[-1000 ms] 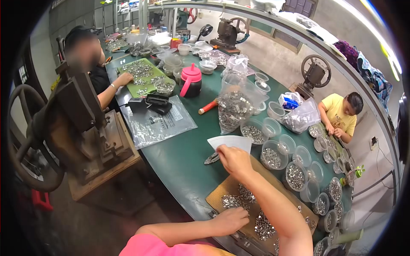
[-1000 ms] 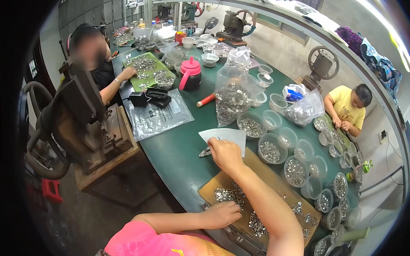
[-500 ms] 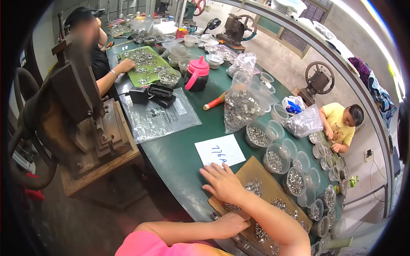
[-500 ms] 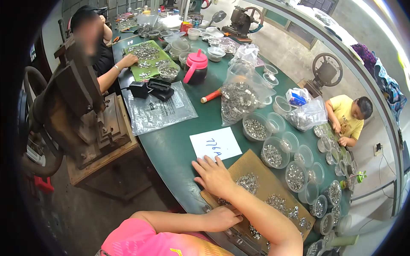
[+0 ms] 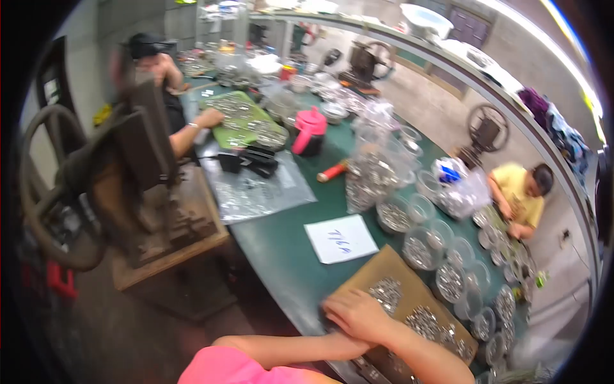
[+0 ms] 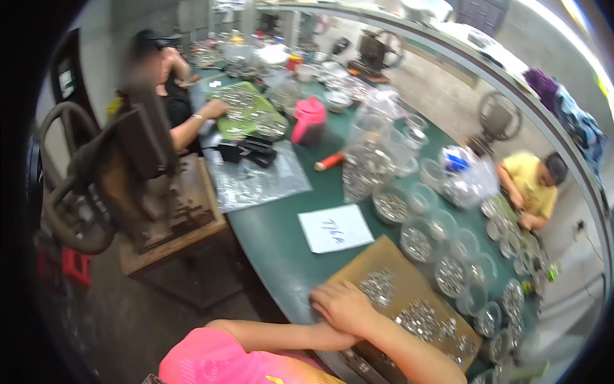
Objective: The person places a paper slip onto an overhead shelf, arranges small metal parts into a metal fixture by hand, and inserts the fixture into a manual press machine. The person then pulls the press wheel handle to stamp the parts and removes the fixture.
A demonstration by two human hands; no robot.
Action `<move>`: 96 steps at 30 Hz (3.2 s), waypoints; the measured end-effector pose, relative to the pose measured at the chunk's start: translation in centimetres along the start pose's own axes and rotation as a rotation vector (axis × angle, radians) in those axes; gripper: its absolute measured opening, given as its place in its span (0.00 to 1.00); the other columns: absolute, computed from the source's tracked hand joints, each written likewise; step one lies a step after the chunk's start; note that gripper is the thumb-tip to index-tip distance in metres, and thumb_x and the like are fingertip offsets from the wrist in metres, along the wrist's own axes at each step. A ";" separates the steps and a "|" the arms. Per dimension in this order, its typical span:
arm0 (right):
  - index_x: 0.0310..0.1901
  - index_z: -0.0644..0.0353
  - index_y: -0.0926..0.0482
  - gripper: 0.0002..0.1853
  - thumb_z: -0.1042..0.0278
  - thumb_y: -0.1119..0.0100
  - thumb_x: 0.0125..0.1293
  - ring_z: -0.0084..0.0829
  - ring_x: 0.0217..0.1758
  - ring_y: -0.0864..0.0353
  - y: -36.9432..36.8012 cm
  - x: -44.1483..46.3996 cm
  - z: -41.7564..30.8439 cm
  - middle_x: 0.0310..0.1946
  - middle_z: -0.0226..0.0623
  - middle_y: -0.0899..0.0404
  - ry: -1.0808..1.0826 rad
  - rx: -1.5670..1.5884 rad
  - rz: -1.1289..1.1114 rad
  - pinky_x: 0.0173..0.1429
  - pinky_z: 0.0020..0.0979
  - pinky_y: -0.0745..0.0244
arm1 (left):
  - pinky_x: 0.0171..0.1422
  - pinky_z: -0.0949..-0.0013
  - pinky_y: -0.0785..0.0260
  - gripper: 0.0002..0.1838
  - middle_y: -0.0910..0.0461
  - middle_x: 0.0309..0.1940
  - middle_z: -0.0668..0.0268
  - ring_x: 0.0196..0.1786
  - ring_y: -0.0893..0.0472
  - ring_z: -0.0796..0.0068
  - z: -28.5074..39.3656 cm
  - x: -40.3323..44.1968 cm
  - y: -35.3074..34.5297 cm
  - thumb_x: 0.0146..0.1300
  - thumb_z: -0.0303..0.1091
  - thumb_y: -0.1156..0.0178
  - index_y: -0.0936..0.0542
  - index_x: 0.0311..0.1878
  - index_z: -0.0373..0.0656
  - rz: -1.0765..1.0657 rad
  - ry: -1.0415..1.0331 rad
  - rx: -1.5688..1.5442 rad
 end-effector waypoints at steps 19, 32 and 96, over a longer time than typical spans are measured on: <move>0.46 0.59 0.11 0.10 0.72 0.29 0.64 0.43 0.47 0.09 5.3 -19.1 0.1 0.45 0.39 0.09 -0.515 0.151 0.443 0.53 0.39 0.15 | 0.52 0.63 0.24 0.12 0.24 0.42 0.63 0.50 0.22 0.60 2.6 2.1 2.8 0.59 0.30 0.38 0.18 0.46 0.40 -0.234 -0.073 0.144; 0.45 0.62 0.11 0.07 0.75 0.32 0.65 0.44 0.47 0.08 3.9 -28.4 -0.5 0.44 0.43 0.09 -0.801 0.243 0.600 0.54 0.39 0.15 | 0.51 0.60 0.23 0.08 0.15 0.42 0.63 0.46 0.16 0.59 -0.8 3.7 10.1 0.68 0.28 0.31 0.12 0.48 0.44 -0.018 0.106 -0.081; 0.60 0.66 0.16 0.17 0.64 0.48 0.82 0.48 0.62 0.16 0.2 -26.7 5.1 0.58 0.52 0.15 -0.630 0.250 0.175 0.67 0.42 0.22 | 0.73 0.51 0.30 0.13 0.21 0.64 0.52 0.74 0.25 0.49 4.1 -9.8 36.1 0.67 0.14 0.36 0.24 0.50 0.40 1.202 -0.193 0.393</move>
Point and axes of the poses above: each hand's wrist, its own x-axis towards the middle knuckle, its own y-axis out of the back of the hand, z = x × y, the point moved 9 cm from there along x, towards the middle knuckle
